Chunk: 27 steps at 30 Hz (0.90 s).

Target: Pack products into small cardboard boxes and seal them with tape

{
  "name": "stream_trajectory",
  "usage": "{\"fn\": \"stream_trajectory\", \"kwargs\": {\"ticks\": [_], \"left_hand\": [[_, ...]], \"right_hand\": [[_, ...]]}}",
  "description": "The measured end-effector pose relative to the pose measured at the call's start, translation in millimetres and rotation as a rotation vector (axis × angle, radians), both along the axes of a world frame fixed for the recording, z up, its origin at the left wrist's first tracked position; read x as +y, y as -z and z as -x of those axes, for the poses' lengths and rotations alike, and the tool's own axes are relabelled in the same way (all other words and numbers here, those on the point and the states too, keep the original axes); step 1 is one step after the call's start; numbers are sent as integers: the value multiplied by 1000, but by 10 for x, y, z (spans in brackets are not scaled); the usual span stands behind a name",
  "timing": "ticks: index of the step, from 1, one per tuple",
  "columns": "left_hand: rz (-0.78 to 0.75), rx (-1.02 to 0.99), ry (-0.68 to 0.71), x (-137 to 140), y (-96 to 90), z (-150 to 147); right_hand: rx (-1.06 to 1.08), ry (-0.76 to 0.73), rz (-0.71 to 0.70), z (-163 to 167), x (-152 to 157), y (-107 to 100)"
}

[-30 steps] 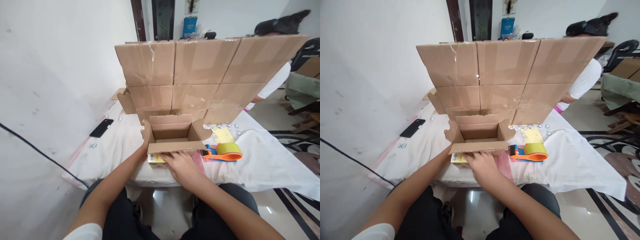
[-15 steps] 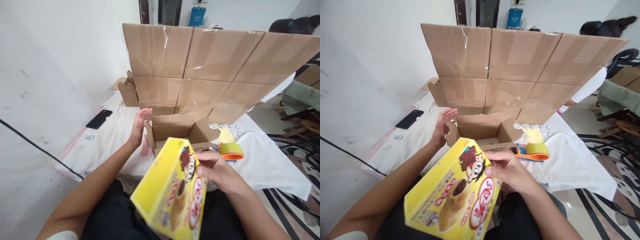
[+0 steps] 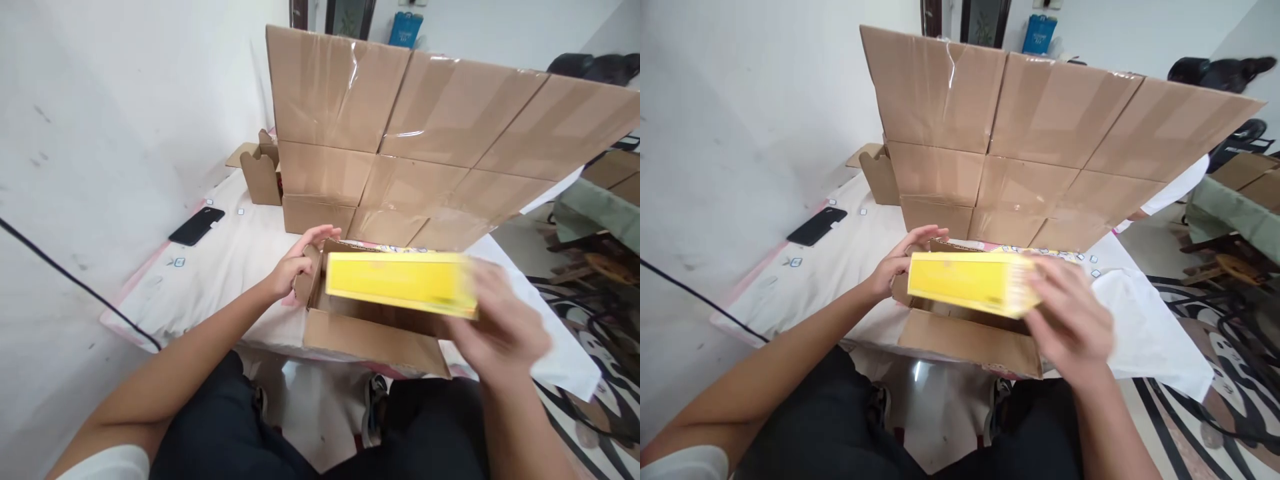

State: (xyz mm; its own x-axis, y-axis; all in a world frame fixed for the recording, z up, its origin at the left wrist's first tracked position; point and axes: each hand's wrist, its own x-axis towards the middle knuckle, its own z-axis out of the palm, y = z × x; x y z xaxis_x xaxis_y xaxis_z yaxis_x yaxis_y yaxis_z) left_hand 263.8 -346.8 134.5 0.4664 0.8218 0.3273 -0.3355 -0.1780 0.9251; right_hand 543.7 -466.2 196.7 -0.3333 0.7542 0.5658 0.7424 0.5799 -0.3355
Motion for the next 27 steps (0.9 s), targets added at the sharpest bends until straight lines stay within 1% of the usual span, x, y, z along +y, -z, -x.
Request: {"fn": "stream_trajectory", "kwargs": {"ticks": [1, 2, 4, 6, 7, 9, 12, 15, 19, 23, 27], "left_hand": [[21, -25, 13, -16, -8, -17], [36, -42, 16, -35, -23, -30], [37, -40, 7, -81, -65, -43], [13, 20, -5, -134, -117, -41], [1, 61, -1, -161, -144, -37], [-13, 134, 11, -213, -189, -28], [-21, 178, 15, -265, -229, -16], [-20, 182, 3, -268, -226, -1], [1, 174, -34, -204, -152, 30], [39, 172, -102, -136, -57, 58], [41, 172, -98, -127, -34, 63]], "right_hand": [[-43, 5, -13, 33, 30, 7], [-101, 10, 6, 71, 60, 29], [-259, 26, 105, 149, 120, 106], [-382, 53, 212, 212, 163, 190], [-416, 70, 237, 233, 174, 222], [-451, 89, 235, 257, 175, 257], [-470, 71, 216, 265, 155, 248], [-459, 26, 230, 246, 166, 233], [-394, -23, 237, 184, 236, 268], [-347, -63, 259, 123, 278, 307], [-326, -77, 276, 103, 280, 331]]}}
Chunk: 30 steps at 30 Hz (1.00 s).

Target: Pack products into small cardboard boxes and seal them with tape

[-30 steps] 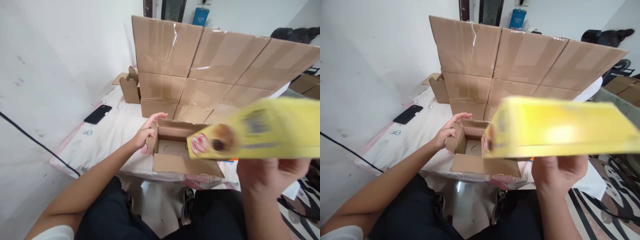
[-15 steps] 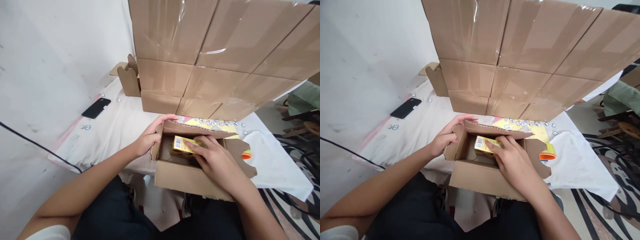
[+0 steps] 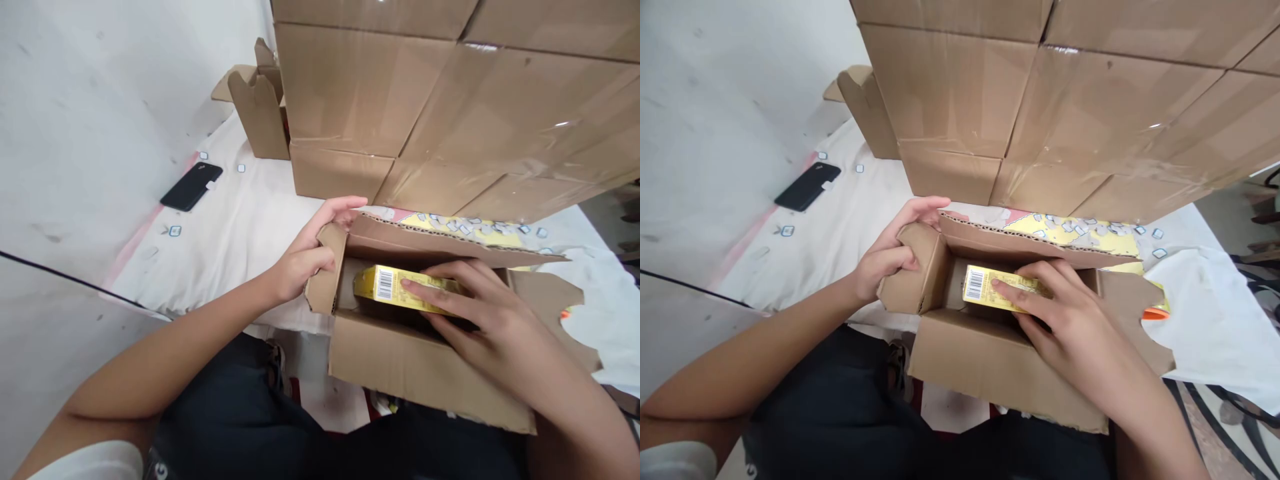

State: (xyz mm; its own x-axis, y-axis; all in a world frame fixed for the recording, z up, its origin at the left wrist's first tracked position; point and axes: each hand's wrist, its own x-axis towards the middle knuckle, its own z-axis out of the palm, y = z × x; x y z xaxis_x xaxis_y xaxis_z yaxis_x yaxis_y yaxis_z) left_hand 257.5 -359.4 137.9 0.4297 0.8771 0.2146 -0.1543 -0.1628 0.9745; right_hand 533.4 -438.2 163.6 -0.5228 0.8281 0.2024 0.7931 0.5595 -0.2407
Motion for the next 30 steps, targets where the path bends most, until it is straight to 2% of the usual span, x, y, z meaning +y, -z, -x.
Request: {"fn": "stream_trajectory", "kwargs": {"ticks": [5, 10, 21, 30], "left_hand": [[-48, -65, 53, 63, 73, -7], [-56, -132, 102, 147, 168, -15], [-70, -80, 59, 125, 140, -22], [-39, -72, 79, 101, 121, -10]], "right_hand": [[32, -17, 40, 12, 23, 53], [10, 64, -6, 34, 37, 72], [59, 32, -21, 38, 36, 59], [40, 14, 30, 38, 46, 58]]}}
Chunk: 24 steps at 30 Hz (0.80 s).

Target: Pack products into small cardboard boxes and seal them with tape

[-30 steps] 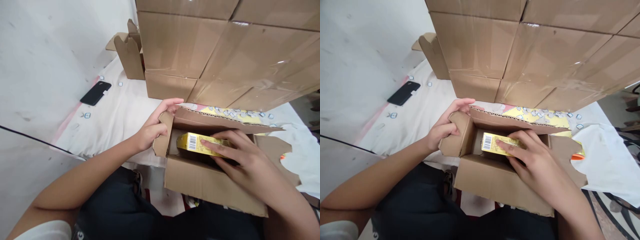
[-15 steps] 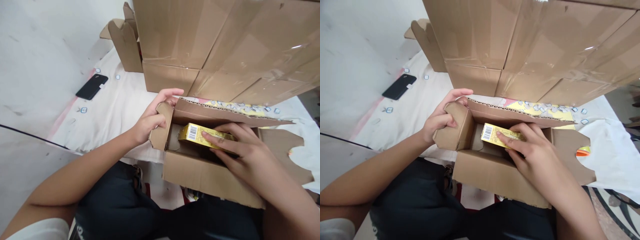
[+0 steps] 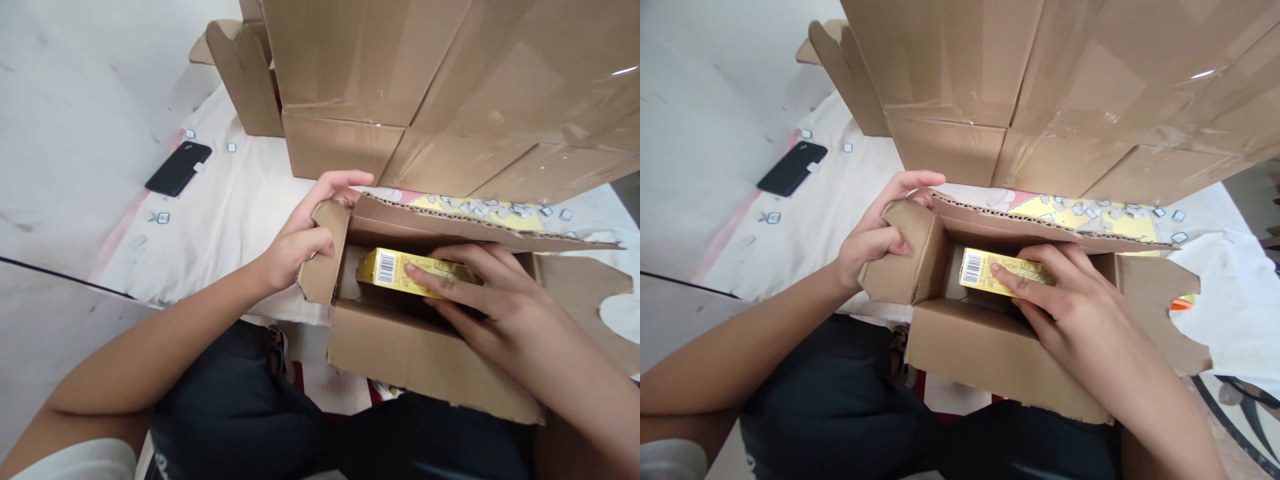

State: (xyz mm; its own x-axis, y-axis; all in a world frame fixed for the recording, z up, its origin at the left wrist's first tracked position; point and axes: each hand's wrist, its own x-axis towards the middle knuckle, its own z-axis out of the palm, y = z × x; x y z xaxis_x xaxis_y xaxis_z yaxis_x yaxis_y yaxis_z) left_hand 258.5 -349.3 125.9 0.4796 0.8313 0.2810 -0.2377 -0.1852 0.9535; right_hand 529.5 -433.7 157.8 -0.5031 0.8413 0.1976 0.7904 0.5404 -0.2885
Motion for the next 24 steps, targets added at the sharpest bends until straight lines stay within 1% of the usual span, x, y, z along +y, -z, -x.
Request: {"fn": "stream_trajectory", "kwargs": {"ticks": [7, 13, 17, 19, 21, 24], "left_hand": [[42, -22, -1, -18, -12, -11], [41, -32, -4, 8, -12, -14], [15, -63, 5, 47, 83, -65], [-2, -78, -7, 36, 148, -124], [-27, -45, -44, -2, 196, -190], [-65, 33, -96, -74, 222, -268]], "right_hand": [[-37, -18, 23, -8, 11, -13], [-80, -17, 42, -11, 22, -17], [-151, -21, 90, -1, 81, -24], [-146, -29, 108, -2, 110, -28], [-112, -20, 101, -3, 121, -26], [-57, 5, 61, 15, 100, -13]]}}
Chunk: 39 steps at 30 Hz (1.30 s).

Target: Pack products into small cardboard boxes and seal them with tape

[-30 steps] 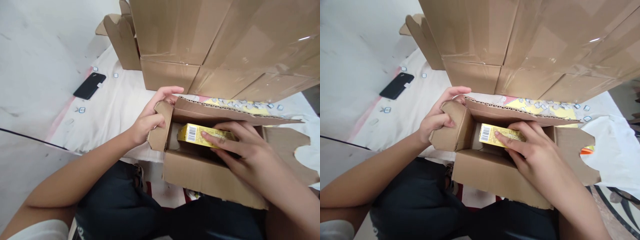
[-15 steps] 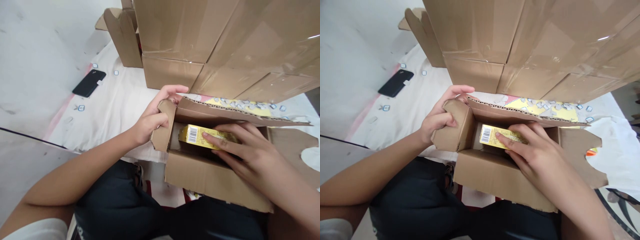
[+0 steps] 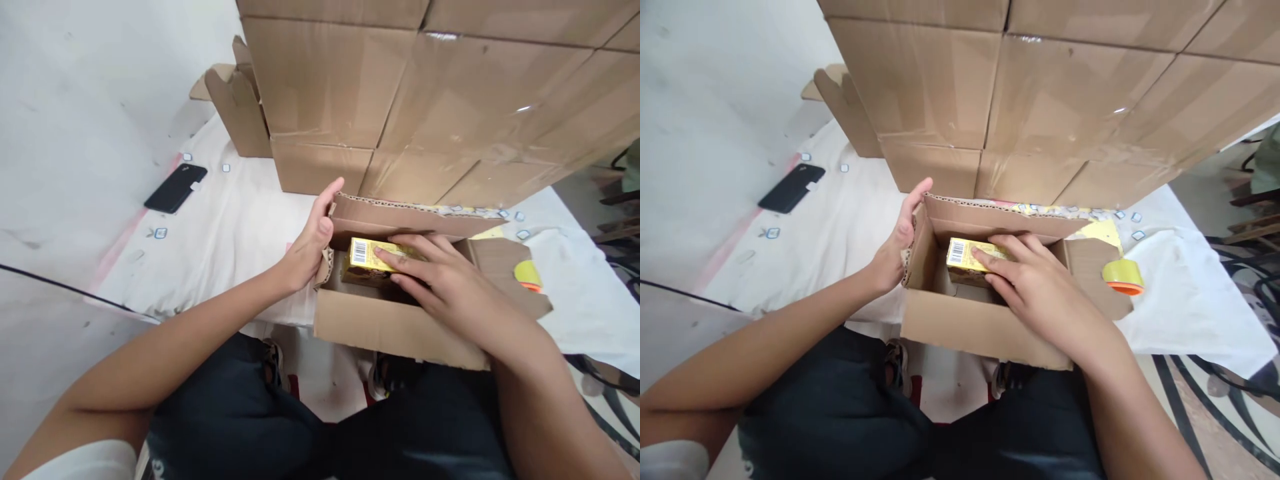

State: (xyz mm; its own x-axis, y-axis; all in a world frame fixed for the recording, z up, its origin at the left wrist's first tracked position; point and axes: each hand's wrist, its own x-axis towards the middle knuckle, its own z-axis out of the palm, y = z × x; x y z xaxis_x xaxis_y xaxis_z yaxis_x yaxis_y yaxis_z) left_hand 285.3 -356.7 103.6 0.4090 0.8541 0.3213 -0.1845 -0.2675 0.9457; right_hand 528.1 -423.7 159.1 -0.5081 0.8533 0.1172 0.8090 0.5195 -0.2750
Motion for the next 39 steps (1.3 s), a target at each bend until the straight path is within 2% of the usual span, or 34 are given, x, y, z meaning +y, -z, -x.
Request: {"fn": "stream_trajectory", "kwargs": {"ticks": [4, 7, 10, 12, 14, 16, 19, 21, 25, 27, 31, 34, 39], "left_hand": [[21, 39, -41, -40, -15, -41], [97, 37, -19, -42, -41, -47], [137, 19, -21, -54, -69, -54], [155, 9, -33, -65, -79, -61], [181, 3, -38, -69, -78, -70], [197, -1, -48, -66, -67, -79], [193, -4, -78, -54, -50, -97], [186, -1, -92, -48, -45, -110], [180, -19, -113, -42, -42, -132], [197, -26, -117, -39, -36, -136], [238, -12, -118, -38, -23, -138], [243, -11, -127, -46, -35, -143], [244, 26, -148, -59, -66, -117]], "right_hand": [[88, 38, -101, 35, -82, -28], [161, 108, -250, -35, -186, -133], [272, 304, -490, -256, -319, -211], [454, 467, -594, -457, -404, -169], [685, 505, -537, -651, -473, -39], [815, 418, -379, -796, -534, 140], [813, 281, -238, -876, -629, 368], [797, 245, -187, -860, -684, 437], [789, 196, -62, -806, -702, 392], [695, 166, -38, -797, -658, 327], [435, 108, -122, -788, -530, 229], [419, 89, -177, -770, -460, 214], [421, 70, -166, -755, -449, 199]]}}
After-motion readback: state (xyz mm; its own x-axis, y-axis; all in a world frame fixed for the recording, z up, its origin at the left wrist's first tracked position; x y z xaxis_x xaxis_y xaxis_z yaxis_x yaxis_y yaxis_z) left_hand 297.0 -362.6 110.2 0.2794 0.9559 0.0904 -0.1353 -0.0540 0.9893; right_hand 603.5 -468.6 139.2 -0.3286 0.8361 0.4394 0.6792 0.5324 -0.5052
